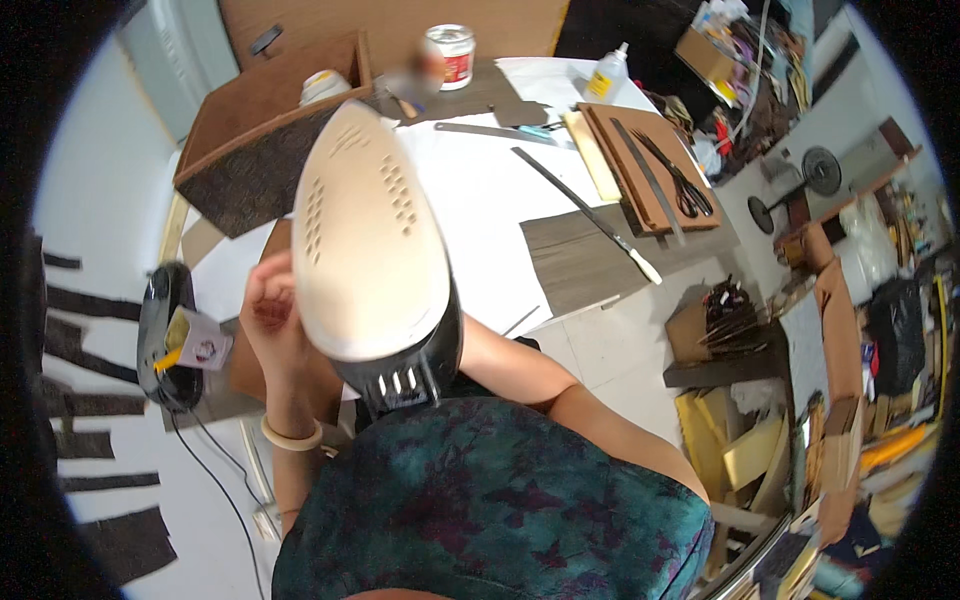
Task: The person assembles a decorative box by applying adhesive to a brown strip, folding and pressing it into shape, and ironing the edges to set the bond. The person then places the assembled piece into a patterned box.
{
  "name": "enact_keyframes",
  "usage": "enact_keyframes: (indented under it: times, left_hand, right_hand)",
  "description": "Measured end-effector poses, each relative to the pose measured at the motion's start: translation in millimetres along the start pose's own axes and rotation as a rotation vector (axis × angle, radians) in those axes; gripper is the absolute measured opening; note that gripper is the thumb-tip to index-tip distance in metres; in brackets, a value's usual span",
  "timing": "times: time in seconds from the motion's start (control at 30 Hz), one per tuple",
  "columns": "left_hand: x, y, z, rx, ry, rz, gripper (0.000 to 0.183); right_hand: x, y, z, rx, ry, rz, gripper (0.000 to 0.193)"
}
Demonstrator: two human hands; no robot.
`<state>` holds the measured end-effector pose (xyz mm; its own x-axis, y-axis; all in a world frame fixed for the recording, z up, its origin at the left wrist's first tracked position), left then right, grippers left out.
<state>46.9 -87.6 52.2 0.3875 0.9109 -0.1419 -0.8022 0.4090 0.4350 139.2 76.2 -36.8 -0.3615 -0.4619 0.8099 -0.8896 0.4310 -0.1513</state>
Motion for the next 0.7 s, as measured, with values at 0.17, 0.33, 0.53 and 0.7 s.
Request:
enact_keyframes:
  times: [0.17,0.33,0.53,0.7]
  left_hand:
    - [51,7,-5,-0.082,-0.037,-0.107,0.037]
    - [104,17,9,0.026,-0.19,-0.399,0.046]
    - [143,15,-21,-0.093,-0.295,-0.571,0.044]
    - [158,11,-29,-0.142,-0.323,-0.598,0.043]
  right_hand:
    - [-15,-2,11,0.132,-0.08,-0.026,0.044]
    - [-24,-6,2,0.233,-0.212,-0.086,0.04]
    - [-25,-11,-74,0.353,-0.93,-0.32,0.036]
    - [-63,42,-228,-0.216,-1.777,0.106,0.03]
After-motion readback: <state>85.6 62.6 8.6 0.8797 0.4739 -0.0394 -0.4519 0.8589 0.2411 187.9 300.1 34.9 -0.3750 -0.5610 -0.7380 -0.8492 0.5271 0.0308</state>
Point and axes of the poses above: each hand's wrist, its own y-axis towards the middle knuckle, its own x-axis out of the palm, z = x × y, the point moved 1 cm from there along y, towards the middle knuckle, and after that the axes turned 15 degrees about y, right-handed, at the moved point
